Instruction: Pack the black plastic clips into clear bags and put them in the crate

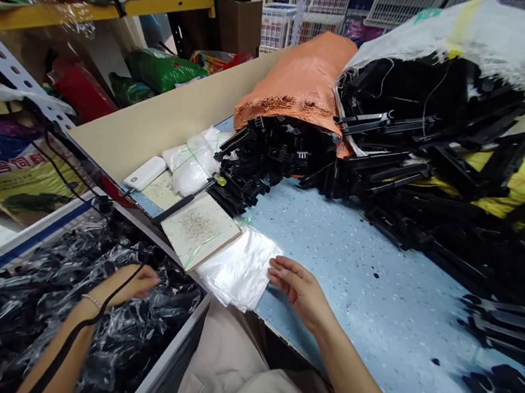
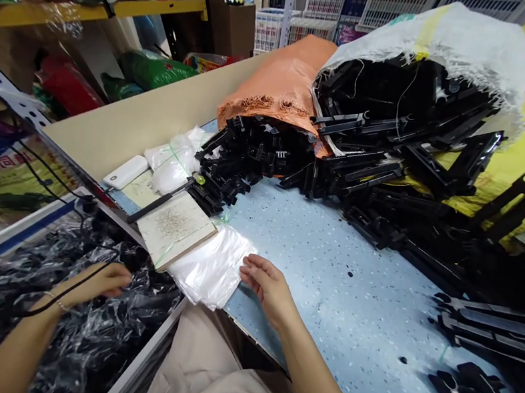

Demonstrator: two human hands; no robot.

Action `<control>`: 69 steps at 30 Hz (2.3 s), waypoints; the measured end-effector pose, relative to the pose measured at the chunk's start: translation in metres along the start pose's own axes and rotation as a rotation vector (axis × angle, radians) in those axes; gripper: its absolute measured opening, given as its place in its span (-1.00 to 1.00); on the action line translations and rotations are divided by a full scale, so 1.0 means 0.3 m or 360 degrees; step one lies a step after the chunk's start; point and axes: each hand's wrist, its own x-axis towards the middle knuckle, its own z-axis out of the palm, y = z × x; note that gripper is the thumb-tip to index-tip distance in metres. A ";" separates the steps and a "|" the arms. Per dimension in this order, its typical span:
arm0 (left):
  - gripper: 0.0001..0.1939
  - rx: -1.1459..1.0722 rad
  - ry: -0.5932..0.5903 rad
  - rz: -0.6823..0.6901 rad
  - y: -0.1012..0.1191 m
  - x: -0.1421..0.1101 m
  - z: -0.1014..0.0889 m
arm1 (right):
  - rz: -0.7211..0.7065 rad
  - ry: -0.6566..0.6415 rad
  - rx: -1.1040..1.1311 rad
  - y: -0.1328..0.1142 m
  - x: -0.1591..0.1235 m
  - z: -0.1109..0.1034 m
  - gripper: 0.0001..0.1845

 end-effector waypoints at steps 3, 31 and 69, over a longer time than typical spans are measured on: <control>-0.70 -0.0097 -0.0414 0.0385 0.233 -0.065 0.225 | 0.0055 0.0010 0.0124 0.010 0.031 0.016 -0.69; -0.73 -0.0413 0.0098 0.0416 0.343 0.089 0.332 | 0.0172 -0.0075 0.0261 0.013 -0.013 -0.040 -0.72; -0.70 -0.0362 0.0115 0.0474 0.333 0.060 0.371 | -0.0700 0.0109 -0.1201 0.094 0.049 0.068 -0.67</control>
